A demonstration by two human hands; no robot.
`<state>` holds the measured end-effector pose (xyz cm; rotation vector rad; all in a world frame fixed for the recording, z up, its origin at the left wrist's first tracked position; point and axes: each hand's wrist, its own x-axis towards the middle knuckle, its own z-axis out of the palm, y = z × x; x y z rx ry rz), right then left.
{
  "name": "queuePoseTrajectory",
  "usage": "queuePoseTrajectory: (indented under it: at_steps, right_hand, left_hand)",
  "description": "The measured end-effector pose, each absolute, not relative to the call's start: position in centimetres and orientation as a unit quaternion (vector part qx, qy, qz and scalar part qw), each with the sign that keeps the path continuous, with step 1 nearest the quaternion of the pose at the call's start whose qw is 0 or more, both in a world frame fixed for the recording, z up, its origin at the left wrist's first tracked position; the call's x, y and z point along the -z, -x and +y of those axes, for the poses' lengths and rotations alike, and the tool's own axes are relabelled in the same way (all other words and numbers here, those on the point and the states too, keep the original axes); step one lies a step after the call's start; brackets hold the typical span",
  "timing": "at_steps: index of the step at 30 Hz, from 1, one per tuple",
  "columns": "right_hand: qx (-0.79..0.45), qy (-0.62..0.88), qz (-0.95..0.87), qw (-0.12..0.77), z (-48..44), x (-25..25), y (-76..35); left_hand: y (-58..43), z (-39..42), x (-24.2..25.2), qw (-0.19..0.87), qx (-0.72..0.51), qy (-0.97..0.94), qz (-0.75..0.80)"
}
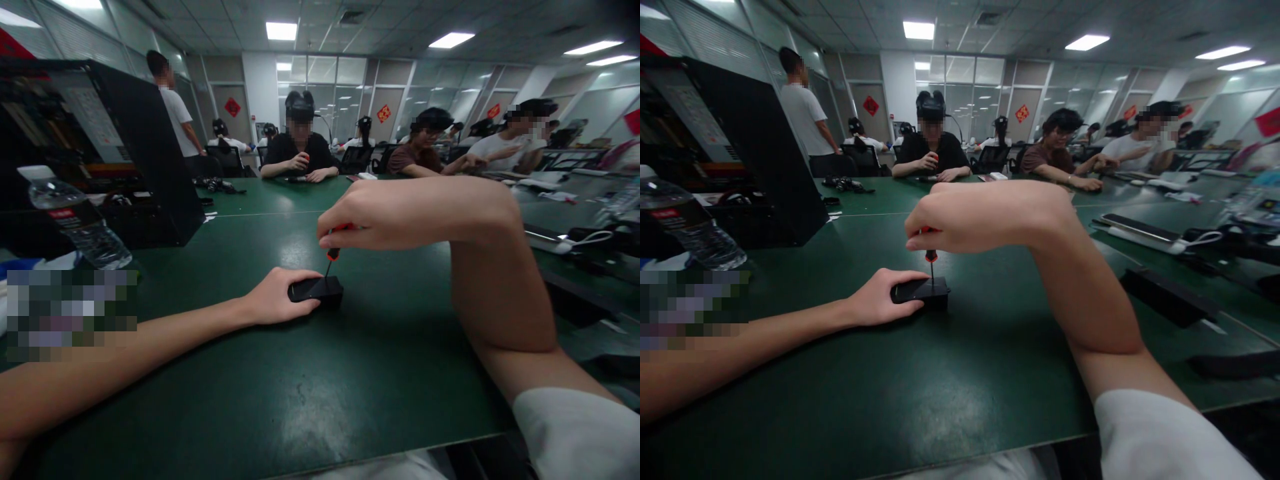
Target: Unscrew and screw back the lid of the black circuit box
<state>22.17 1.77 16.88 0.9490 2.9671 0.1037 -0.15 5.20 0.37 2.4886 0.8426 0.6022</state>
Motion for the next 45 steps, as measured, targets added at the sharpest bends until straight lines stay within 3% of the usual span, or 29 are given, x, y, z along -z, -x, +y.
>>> queuePoseTrajectory:
  at_steps: [11, 19, 25, 45]
  right_hand:
    - [-0.070, -0.314, 0.946, -0.030, 2.7, -16.4, -22.0]
    - [-0.036, -0.309, 0.950, -0.017, 4.0, -17.1, -23.0]
    - [-0.020, -0.308, 0.951, -0.007, 4.2, -17.0, -22.8]
    - [-0.039, -0.273, 0.961, -0.026, 4.7, -16.6, -22.4]
  left_hand:
    - [0.0, 5.1, -0.5, 0.216, -0.219, -0.900, 0.308]
    - [1.0, 6.6, -1.1, 0.306, -0.175, -0.896, 0.269]
    - [2.4, 9.1, -1.1, 0.295, -0.124, -0.925, 0.205]
    - [2.2, 9.4, -0.3, 0.250, -0.164, -0.941, 0.160]
